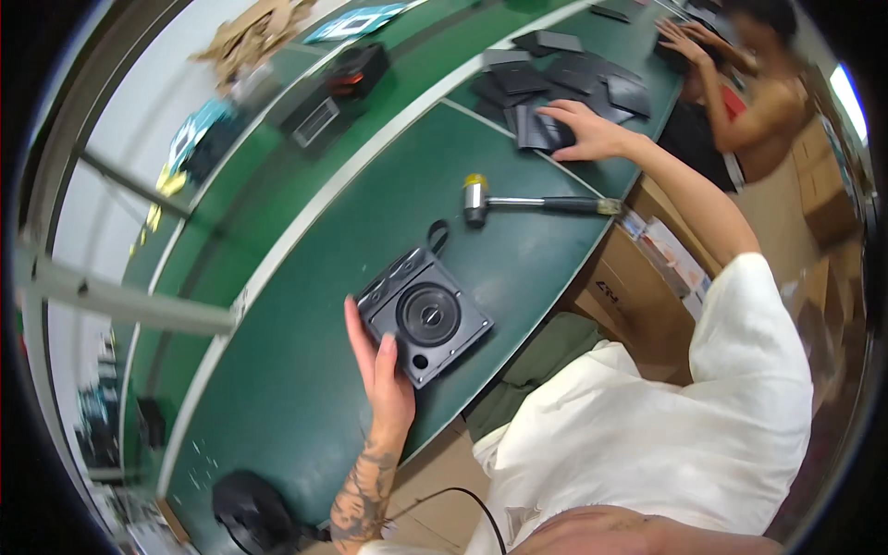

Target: The person assembles portable speakers by placing a textured grille over the speaker unit and tapping it into place with a rubber mallet. They handle multiple units, flipping them to check alignment and tapping the edges to secure the cover. The person works at a green table in a workshop environment.

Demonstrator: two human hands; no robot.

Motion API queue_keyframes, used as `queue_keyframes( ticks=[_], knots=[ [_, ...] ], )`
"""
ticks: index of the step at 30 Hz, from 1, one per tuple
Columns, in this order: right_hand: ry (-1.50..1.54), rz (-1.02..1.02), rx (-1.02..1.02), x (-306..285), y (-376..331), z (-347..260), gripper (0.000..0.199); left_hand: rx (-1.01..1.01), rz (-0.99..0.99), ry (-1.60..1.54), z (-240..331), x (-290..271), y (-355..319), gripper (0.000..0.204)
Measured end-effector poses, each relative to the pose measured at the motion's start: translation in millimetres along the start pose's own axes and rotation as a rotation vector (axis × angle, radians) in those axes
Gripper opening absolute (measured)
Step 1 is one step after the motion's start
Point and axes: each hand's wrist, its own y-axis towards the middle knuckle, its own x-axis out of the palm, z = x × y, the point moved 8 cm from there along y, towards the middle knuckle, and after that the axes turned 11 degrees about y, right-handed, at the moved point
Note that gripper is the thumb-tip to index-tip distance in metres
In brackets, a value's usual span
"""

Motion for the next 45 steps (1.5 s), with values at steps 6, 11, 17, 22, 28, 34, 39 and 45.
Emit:
queue_keyframes(
  ticks=[6,11,17,22,28,34,39,45],
  knots=[
    [-0.267,0.064,-0.189,-18,-9,-30,0.083,0.175,0.041,0.140,-11,-7,10,0.068],
    [-0.061,-0.061,-0.112,-9,-2,-35,0.078,0.153,0.037,0.149,-13,-8,8,0.062],
    [-0.202,-0.134,-0.088,-3,-4,-32,0.089,0.138,0.058,0.220,-8,-6,11,0.060],
    [-0.289,-0.175,-0.131,-20,11,-54,0.085,0.137,0.055,0.194,-11,-7,13,0.059],
    [0.037,0.002,-0.254,-49,-16,-131,0.085,0.089,0.098,0.025,-16,-10,12,0.068],
    [0.269,-0.373,-0.682,31,-43,-322,0.078,0.010,0.131,-0.125,-13,-5,-3,0.067],
    [0.160,-0.419,-0.772,71,-29,-343,0.069,-0.017,0.002,-0.118,-11,7,-5,0.070],
    [0.115,-0.493,-0.780,80,-19,-347,0.066,0.054,0.076,-0.077,-14,10,-5,0.067]
  ],
)
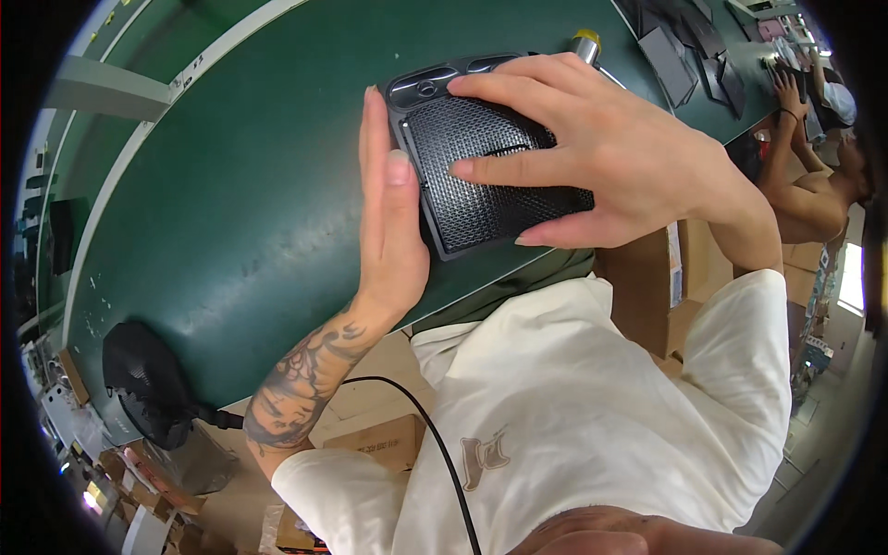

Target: The person assembles portable speakers by placing a textured grille over the speaker unit and tapping it into place with a rubber mallet. They handle multiple units, flipping them to check alignment and tapping the edges to secure the cover. The person works at a green table in a workshop environment.

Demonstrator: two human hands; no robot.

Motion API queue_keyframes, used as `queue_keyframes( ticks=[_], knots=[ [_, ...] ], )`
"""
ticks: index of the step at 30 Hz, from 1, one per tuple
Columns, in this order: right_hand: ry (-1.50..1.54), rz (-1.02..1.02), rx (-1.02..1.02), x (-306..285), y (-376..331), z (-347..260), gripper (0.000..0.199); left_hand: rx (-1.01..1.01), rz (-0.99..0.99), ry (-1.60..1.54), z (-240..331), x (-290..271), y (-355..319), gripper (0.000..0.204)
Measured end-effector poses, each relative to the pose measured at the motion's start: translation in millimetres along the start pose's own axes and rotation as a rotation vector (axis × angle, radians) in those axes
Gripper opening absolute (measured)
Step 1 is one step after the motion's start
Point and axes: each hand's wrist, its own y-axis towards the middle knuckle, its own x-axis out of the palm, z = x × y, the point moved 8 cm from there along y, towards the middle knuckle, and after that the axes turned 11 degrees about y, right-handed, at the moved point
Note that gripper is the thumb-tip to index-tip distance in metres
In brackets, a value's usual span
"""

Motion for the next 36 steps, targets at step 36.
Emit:
queue_keyframes(
  ticks=[36],
  knots=[
    [-0.016,-0.066,-0.005,2,13,-3,0.071,0.105,0.030,0.320,3,-6,-1,0.062]
  ],
)
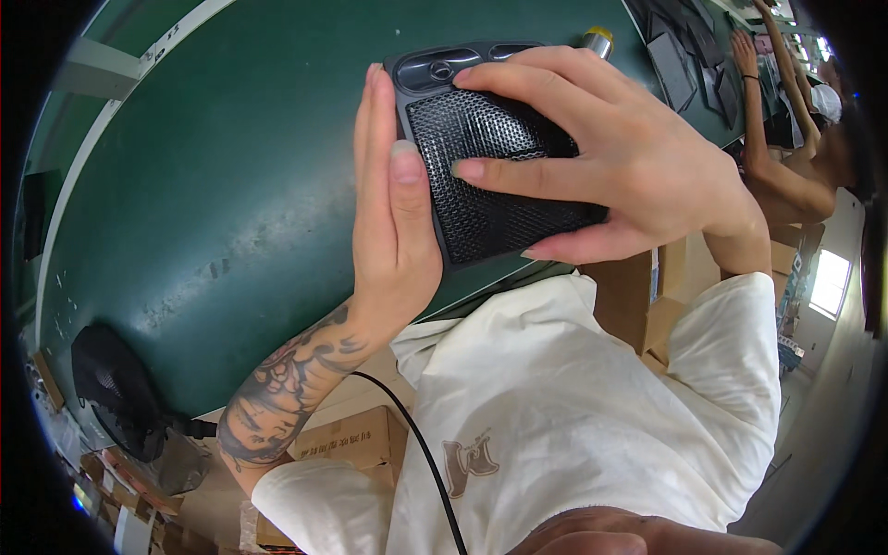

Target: The person assembles portable speakers by placing a textured grille over the speaker unit and tapping it into place with a rubber mallet. They handle multiple units, flipping them to check alignment and tapping the edges to secure the cover. The person works at a green table in a workshop environment.

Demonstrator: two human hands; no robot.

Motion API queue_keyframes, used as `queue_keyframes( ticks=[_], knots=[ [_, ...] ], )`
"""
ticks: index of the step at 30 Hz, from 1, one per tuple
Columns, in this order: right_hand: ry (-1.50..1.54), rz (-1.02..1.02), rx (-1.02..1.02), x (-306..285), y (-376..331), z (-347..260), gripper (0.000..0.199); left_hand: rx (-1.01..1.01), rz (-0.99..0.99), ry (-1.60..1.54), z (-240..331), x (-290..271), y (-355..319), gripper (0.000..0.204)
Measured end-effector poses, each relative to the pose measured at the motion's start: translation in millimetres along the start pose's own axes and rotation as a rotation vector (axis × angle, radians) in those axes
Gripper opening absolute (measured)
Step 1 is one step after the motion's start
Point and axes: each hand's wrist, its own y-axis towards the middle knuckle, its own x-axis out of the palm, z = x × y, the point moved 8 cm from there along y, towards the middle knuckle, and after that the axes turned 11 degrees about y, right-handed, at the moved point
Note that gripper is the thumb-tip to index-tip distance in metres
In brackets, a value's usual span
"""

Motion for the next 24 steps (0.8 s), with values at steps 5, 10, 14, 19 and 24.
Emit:
queue_keyframes(
  ticks=[5,10,14,19,24],
  knots=[
    [-0.024,0.004,0.028,7,-4,0,0.069,0.000,0.030,-0.006,-3,0,0,0.061],
    [-0.133,-0.090,0.038,10,-3,-1,0.069,-0.090,-0.052,-0.081,5,0,2,0.061],
    [-0.161,-0.121,0.030,9,-5,-2,0.068,-0.157,-0.112,-0.143,12,4,3,0.060],
    [-0.041,-0.021,0.029,6,-5,-7,0.067,-0.232,-0.115,-0.410,7,8,0,0.058],
    [-0.017,0.048,0.040,7,-4,-3,0.067,-0.147,-0.015,-0.290,2,6,-1,0.057]
  ],
)
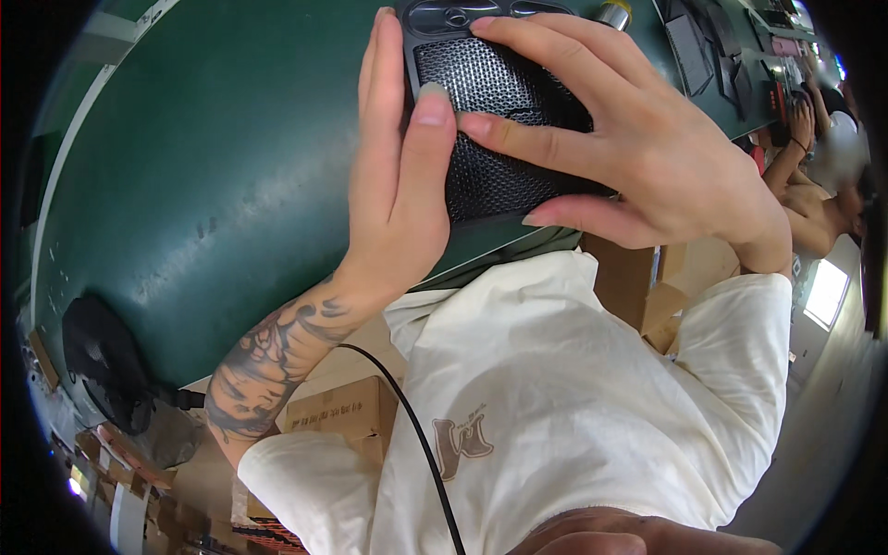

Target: The person assembles portable speakers by placing a textured grille over the speaker unit and tapping it into place with a rubber mallet. They handle multiple units, flipping them to check alignment and tapping the edges to secure the cover. The person works at a green table in a workshop environment.

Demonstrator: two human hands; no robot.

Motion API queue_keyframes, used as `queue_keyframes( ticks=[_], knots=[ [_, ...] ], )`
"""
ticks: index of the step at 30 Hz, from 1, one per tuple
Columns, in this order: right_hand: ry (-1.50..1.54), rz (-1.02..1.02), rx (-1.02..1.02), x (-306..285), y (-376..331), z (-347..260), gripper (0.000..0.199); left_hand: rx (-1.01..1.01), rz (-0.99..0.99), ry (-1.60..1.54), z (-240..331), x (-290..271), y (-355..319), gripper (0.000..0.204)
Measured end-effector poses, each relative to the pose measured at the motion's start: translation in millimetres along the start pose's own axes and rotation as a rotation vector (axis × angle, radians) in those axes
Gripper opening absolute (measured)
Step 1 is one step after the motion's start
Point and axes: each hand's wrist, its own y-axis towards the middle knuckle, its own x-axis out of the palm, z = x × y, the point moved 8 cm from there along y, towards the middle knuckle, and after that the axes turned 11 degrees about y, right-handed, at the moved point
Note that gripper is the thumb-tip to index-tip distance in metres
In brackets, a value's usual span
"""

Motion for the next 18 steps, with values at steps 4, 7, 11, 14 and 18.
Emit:
queue_keyframes(
  ticks=[4,7,11,14,18],
  knots=[
    [0.021,0.024,0.009,0,-5,1,0.066,-0.136,0.017,-0.207,1,-5,3,0.058],
    [0.026,0.034,0.009,1,-6,2,0.067,0.000,-0.053,-0.168,-8,-7,4,0.060],
    [0.023,-0.003,0.018,1,-5,3,0.069,-0.112,0.023,-0.341,-6,-6,16,0.057],
    [0.000,-0.036,0.026,1,-4,3,0.069,-0.159,0.002,-0.304,-21,-2,31,0.058],
    [0.007,-0.069,0.046,0,-5,2,0.071,-0.209,0.048,-0.325,-21,-3,30,0.048]
  ],
)
